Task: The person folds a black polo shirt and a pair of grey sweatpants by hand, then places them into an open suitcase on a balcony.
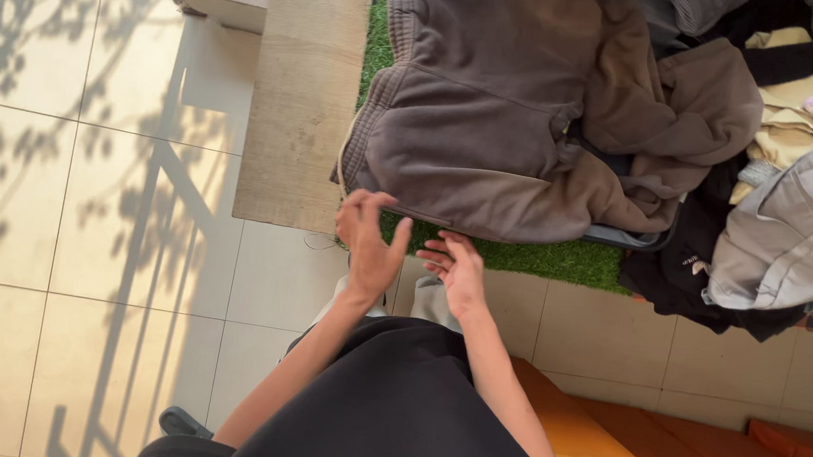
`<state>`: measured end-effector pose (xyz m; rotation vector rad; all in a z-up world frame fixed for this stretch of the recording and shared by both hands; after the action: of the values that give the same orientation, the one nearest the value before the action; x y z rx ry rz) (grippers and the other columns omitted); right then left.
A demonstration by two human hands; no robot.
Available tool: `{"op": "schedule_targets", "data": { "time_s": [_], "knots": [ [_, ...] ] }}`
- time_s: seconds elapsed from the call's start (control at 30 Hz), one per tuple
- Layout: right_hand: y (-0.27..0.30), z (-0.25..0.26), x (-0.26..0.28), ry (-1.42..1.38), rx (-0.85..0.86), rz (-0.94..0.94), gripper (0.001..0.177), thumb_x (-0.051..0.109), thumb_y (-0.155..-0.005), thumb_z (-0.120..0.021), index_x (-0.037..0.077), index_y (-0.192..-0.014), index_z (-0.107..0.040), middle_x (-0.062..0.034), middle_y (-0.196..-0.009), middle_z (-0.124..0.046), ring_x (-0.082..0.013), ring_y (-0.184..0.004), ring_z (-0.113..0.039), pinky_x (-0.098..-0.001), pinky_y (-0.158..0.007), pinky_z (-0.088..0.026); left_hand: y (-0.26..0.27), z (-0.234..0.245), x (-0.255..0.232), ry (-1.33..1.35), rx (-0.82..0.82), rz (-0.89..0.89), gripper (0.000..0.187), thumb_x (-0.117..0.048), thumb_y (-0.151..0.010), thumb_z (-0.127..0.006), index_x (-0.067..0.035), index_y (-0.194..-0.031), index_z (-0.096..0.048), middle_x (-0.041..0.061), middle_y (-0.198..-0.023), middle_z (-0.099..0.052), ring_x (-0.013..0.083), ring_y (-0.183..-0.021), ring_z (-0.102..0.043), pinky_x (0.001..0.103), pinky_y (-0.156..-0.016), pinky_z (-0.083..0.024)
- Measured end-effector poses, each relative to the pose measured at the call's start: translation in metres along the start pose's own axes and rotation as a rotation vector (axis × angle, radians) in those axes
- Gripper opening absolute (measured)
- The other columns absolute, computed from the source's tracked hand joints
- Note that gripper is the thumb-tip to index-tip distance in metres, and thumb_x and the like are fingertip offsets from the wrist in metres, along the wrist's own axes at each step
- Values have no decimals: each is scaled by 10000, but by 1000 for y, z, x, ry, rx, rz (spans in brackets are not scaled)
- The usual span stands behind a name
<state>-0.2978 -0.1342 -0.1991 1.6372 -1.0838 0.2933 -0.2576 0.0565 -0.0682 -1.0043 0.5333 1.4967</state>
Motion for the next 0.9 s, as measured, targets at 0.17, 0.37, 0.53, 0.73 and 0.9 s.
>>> {"op": "schedule_targets", "data": {
  "time_s": [0.17, 0.37, 0.53, 0.73, 0.9],
  "knots": [
    [6, 59, 26, -129, -107, 139, 237, 190, -1030, -522, 52, -1202, -610, -124, -1040, -703, -223, -935, -693, -378, -827, -543, 6, -48, -67, 76, 360, -297, 385, -114, -857, -755, -176, -1214, -626, 45, -1271, -553, 286, -1298, -471, 460, -1095, -332],
    [16, 113, 44, -151, -99, 200, 224, 171, -1064, -514, 27, -1196, -623, -113, -1058, -686, -204, -944, -673, -373, -848, -540, 26, -114, -123, -168, 339, -603, 615, -38, -705, -713, -140, -1302, -610, 112, -1421, -524, 319, -1289, -460, 466, -1048, -325],
    [32, 125, 63, -21, -14, 80, 318, 182, -1047, -476, 2, -1278, -601, -155, -1207, -710, -250, -1084, -707, -370, -880, -550, 14, -142, -114, -187, 337, -482, 566, -21, -708, -704, -180, -1247, -637, 33, -1313, -557, 275, -1220, -490, 457, -957, -323],
    [20, 101, 95, 95, 247, 28, 388, 190, -1051, -448, 27, -1392, -539, -154, -1300, -685, -274, -1142, -693, -367, -914, -555, 8, -139, -117, -78, 200, -377, 460, 3, -766, -687, -151, -1199, -673, 4, -1204, -617, 255, -1170, -530, 433, -974, -337],
    [-8, 109, 104, 25, 315, -8, 397, 235, -1075, -417, -15, -1340, -574, -152, -1282, -693, -311, -1122, -720, -392, -799, -549, 17, -121, -122, -11, 112, -341, 337, -37, -829, -726, -120, -1152, -682, 22, -1154, -614, 265, -1146, -528, 436, -994, -339]
  ]
}}
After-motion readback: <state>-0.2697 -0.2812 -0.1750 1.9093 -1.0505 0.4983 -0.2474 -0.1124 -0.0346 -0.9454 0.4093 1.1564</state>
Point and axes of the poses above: each hand's wrist, its own y-axis away from the middle knuckle, its own z-axis out of the back of the hand, x = y × z, the point moved 7 cm from there along -y, towards the middle knuckle
